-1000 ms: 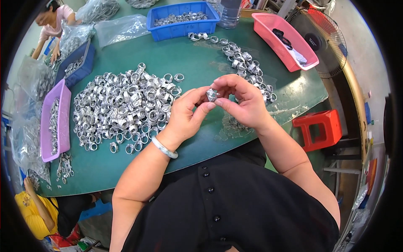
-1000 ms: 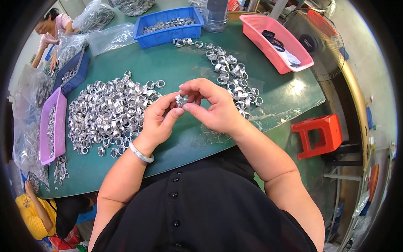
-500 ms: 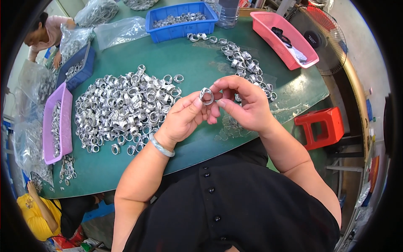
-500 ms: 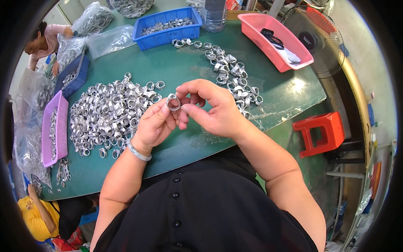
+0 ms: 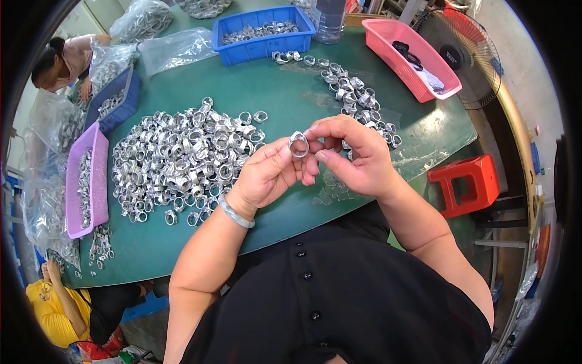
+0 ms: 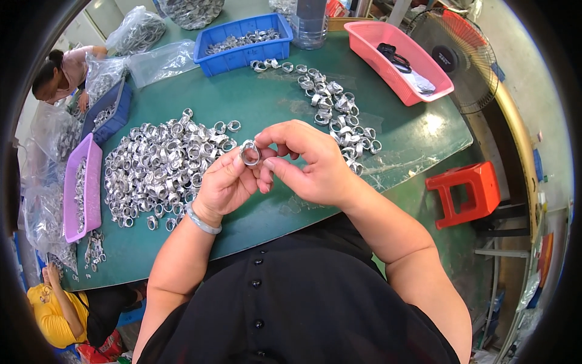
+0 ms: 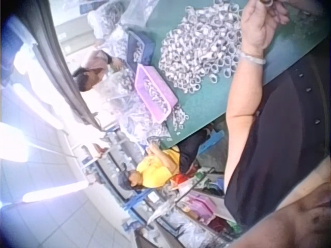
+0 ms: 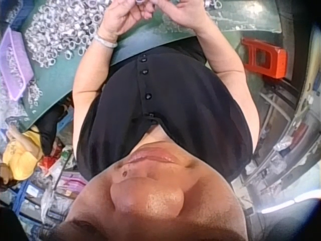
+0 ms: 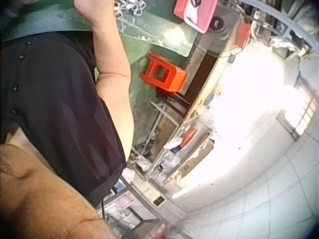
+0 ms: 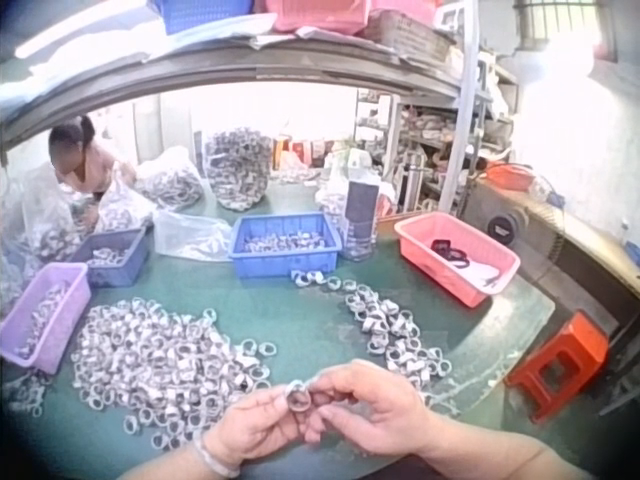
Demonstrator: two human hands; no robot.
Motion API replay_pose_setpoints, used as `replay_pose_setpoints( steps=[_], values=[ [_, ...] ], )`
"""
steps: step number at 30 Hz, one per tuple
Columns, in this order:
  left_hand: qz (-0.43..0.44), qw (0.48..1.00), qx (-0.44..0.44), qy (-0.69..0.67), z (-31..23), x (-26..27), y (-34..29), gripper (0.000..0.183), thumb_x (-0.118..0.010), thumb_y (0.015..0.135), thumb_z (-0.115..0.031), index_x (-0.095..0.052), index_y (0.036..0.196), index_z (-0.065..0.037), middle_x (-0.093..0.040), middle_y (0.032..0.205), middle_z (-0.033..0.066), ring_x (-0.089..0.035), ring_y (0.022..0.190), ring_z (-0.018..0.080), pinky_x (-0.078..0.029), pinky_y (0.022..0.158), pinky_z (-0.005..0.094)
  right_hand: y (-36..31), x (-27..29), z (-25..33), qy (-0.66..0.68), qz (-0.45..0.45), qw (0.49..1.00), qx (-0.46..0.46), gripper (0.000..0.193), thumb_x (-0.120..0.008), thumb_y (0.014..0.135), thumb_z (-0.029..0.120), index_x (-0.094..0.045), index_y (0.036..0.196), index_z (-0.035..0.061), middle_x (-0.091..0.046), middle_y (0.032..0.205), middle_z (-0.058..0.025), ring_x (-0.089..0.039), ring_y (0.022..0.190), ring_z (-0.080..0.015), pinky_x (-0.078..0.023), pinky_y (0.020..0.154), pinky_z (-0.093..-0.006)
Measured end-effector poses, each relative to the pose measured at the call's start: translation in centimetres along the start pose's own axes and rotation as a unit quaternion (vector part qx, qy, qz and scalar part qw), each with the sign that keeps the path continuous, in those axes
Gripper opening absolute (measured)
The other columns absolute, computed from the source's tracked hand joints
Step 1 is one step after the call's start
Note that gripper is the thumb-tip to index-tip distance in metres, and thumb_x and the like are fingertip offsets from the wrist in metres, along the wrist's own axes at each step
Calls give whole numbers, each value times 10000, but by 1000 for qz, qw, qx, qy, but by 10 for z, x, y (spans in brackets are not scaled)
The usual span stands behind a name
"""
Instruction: The person picks up metal rings from a pile on a table, rotates them by hand to check for an internal component, and places them into a blue container or back onto the table surface.
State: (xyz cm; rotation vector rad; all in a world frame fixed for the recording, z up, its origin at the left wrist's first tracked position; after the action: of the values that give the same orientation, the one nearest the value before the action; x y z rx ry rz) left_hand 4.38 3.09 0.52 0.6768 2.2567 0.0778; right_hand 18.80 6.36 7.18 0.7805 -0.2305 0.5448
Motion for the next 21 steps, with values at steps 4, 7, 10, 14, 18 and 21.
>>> replay_pose_setpoints(
  steps=[4,7,10,14,18,21],
  values=[
    [1,1000,0,-10,1,1,1,437,-470,940,-318,-477,1194,38,-567,966,145,-543,828,202,-456,768,314,-2,1,-3,28,3,999,-29,259,-619,755,-32,-601,1009,16,-610,900,-54,-557,684,-110,-450,597,-227],
    [12,999,0,-31,3,1,2,393,-452,948,-307,-497,1163,19,-562,975,151,-539,831,204,-453,765,315,-4,-1,-9,61,-13,997,-45,243,-605,782,-32,-599,1021,10,-610,875,-41,-541,657,-90,-446,590,-218],
    [19,999,11,-39,3,1,2,357,-431,956,-293,-513,1135,5,-559,999,157,-539,841,206,-453,764,317,-5,-1,-13,68,-18,997,-34,234,-597,797,-30,-597,1028,3,-613,862,-36,-534,646,-80,-445,587,-214],
    [-2,999,15,-44,5,4,1,350,-421,960,-277,-513,1140,8,-566,1048,161,-548,873,212,-458,764,324,-6,-1,-14,89,-14,995,-53,227,-582,801,-35,-595,1025,-4,-617,868,-40,-533,647,-79,-450,596,-220],
    [-17,998,5,-52,1,0,2,348,-426,958,-278,-528,1122,12,-592,1025,139,-564,846,190,-468,741,311,-3,4,-15,88,-18,994,-66,231,-545,822,-35,-585,1048,-8,-626,903,-50,-560,738,-92,-463,670,-231],
    [-224,931,-54,282,-22,14,1,268,-464,937,-207,-591,1002,19,-619,829,54,-561,717,112,-464,674,252,0,19,-32,91,-33,981,-168,247,-495,854,-45,-546,1096,-27,-619,992,-85,-566,942,-123,-443,838,-261]
  ],
)
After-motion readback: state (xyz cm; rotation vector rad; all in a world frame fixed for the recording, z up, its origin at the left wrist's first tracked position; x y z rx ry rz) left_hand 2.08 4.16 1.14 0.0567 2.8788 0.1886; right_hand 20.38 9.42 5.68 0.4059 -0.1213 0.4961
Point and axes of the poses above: each hand's wrist, its own y-axis towards the middle knuckle, its own x-axis out of the back of the hand, z = x × y, the point moved 4 cm from there along y, towards the middle knuckle
